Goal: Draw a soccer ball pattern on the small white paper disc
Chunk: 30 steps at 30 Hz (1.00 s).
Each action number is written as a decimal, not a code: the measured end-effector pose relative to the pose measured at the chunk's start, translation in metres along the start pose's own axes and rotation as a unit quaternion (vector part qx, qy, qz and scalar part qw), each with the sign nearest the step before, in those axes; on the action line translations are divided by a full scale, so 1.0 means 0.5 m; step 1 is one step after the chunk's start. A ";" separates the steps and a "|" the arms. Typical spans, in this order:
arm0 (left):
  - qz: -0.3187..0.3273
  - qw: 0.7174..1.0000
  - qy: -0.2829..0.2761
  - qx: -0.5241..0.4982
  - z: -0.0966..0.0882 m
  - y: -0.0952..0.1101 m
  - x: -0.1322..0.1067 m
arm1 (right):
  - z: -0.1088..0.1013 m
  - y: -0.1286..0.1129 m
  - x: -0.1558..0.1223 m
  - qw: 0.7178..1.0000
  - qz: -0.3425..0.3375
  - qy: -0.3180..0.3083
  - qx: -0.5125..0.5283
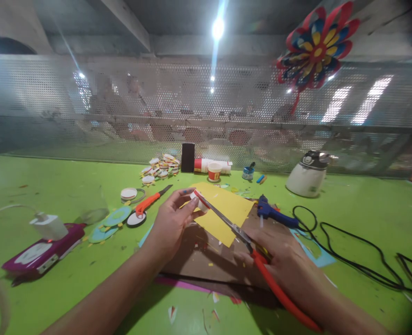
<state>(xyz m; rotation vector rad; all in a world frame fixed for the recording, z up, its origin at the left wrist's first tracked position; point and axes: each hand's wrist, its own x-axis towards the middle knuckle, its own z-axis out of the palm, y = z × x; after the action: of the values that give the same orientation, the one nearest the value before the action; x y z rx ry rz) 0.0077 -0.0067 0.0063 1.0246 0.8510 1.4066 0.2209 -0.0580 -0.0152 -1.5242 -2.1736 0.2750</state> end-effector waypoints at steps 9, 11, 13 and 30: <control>0.009 1.000 -0.015 -0.019 -0.005 -0.012 0.007 | 0.000 -0.002 -0.004 1.000 0.009 -0.010 0.006; 0.003 0.999 -0.025 -0.042 -0.010 -0.015 0.012 | 0.001 -0.002 -0.004 1.000 0.009 -0.010 0.005; -0.005 0.997 -0.042 -0.068 -0.017 -0.018 0.018 | 0.001 -0.003 -0.004 1.000 0.005 -0.008 0.006; 0.000 0.996 -0.046 -0.070 -0.015 -0.026 0.021 | 0.005 0.018 0.001 1.000 -0.019 0.008 -0.016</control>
<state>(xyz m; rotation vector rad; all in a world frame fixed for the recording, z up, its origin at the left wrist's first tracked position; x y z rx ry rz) 0.0057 0.0053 -0.0073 0.9741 0.6759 1.3878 0.2268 -0.0538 -0.0210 -1.4959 -2.2013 0.2148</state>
